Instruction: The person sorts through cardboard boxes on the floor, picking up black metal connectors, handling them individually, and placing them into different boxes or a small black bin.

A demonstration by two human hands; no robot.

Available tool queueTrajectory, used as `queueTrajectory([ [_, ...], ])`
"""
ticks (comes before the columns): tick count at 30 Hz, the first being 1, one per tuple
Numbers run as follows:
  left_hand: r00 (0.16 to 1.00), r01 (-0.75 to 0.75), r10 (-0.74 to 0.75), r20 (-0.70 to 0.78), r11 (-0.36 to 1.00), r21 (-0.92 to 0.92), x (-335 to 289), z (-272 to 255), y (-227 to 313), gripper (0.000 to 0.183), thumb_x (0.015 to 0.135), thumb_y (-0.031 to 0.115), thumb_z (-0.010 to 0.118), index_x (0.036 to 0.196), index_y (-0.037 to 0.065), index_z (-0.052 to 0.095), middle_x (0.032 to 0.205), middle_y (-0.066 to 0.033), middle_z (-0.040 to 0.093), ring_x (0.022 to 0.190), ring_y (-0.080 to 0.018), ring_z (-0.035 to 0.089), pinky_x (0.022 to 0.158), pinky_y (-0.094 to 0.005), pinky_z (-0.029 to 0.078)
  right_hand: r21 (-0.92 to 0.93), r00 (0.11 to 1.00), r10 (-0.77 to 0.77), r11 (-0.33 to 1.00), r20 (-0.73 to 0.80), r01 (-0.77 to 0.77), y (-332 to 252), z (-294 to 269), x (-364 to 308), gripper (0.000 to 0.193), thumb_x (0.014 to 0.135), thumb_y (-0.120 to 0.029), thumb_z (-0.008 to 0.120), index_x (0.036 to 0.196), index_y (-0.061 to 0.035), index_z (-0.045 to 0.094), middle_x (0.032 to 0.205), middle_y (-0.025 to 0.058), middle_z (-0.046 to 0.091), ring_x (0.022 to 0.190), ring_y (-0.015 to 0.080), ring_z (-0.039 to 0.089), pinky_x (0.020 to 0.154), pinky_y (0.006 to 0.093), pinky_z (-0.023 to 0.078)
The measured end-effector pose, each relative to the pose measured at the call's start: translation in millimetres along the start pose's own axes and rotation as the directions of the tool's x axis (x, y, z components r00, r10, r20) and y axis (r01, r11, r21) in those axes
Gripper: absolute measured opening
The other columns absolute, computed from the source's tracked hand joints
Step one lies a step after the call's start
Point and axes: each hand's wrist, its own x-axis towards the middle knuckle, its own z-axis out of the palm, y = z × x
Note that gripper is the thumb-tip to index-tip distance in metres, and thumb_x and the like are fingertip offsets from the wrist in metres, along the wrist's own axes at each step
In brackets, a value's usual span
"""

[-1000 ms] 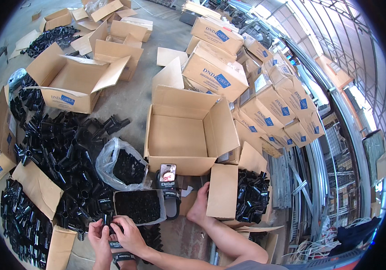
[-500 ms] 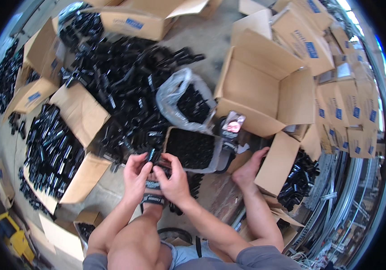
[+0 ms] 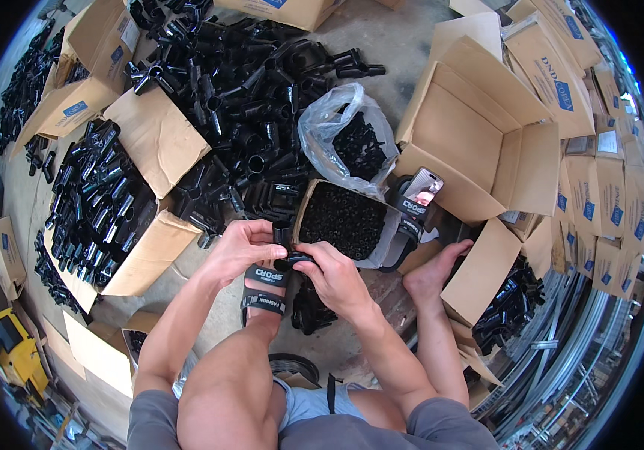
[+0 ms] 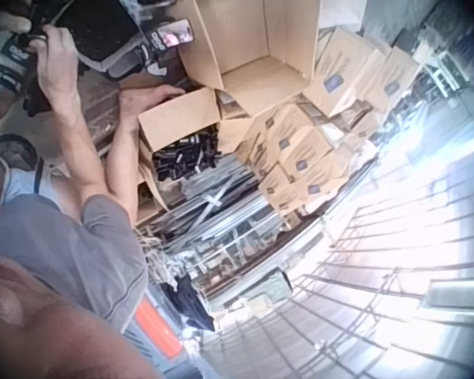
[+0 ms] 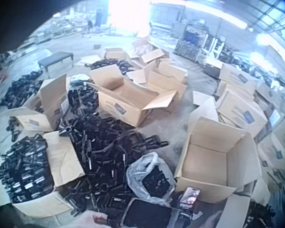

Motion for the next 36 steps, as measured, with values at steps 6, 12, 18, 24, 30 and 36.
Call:
queueTrajectory([
  [6,0.999,-0.040,0.040,0.001,0.995,-0.087,-4,-1,-1,0.025,0.087,0.006,0.083,0.109,0.000,0.074,0.098,-0.0050,0.077,0.088,-0.0101,0.070,0.078,-0.0275,0.056,-0.009,0.998,-0.055,0.998,-0.038,0.054,-5,-5,2,0.030,0.094,-0.016,0.073,0.118,0.0018,0.069,0.107,0.0192,0.069,0.095,0.0388,0.069,0.082,0.0438,0.056],
  [12,0.999,-0.021,0.020,-0.026,0.999,-0.048,-5,-1,-5,0.028,0.090,0.011,0.082,0.114,0.000,0.073,0.102,-0.0050,0.076,0.089,-0.0089,0.069,0.078,-0.0273,0.056,-0.026,0.999,-0.045,0.999,-0.024,0.044,-6,-2,5,0.030,0.093,-0.016,0.074,0.117,0.0023,0.070,0.106,0.0198,0.070,0.096,0.0388,0.069,0.082,0.0432,0.056],
  [18,0.998,-0.056,0.057,-0.020,0.998,0.038,-8,5,-11,0.030,0.092,0.009,0.080,0.120,0.000,0.072,0.106,-0.0051,0.076,0.095,-0.0102,0.070,0.085,-0.0288,0.057,0.113,0.997,0.070,0.991,-0.024,-0.067,9,-4,8,0.023,0.098,-0.015,0.070,0.114,0.0024,0.071,0.106,0.0196,0.071,0.094,0.0340,0.071,0.084,0.0385,0.056],
  [24,0.998,-0.052,0.052,-0.038,0.999,0.014,-4,11,-18,0.030,0.094,0.007,0.077,0.123,0.001,0.071,0.110,-0.0008,0.076,0.097,-0.0074,0.067,0.079,-0.0258,0.054,-0.005,0.779,0.168,0.977,-0.604,-0.214,81,-58,123,0.024,0.101,-0.020,0.064,0.107,0.0015,0.072,0.097,0.0209,0.075,0.091,0.0350,0.073,0.082,0.0407,0.055],
  [30,0.995,-0.083,0.079,-0.061,0.995,-0.055,-2,18,-18,0.037,0.093,0.010,0.076,0.128,0.000,0.069,0.116,-0.0046,0.075,0.102,-0.0107,0.068,0.089,-0.0283,0.054,-0.332,0.874,0.233,0.859,-0.426,-0.390,140,-53,196,0.021,0.089,-0.008,0.069,0.110,-0.0039,0.072,0.104,0.0228,0.074,0.103,0.0416,0.071,0.090,0.0489,0.056],
  [36,0.983,-0.143,0.106,-0.149,0.954,-0.264,-7,7,-23,0.046,0.098,0.026,0.074,0.136,0.001,0.062,0.123,-0.0088,0.072,0.112,-0.0183,0.070,0.098,-0.0354,0.056,-0.251,0.790,0.134,0.905,-0.599,-0.344,119,-48,179,0.017,0.092,-0.017,0.071,0.101,-0.0033,0.075,0.096,0.0206,0.076,0.092,0.0399,0.074,0.085,0.0473,0.057],
])
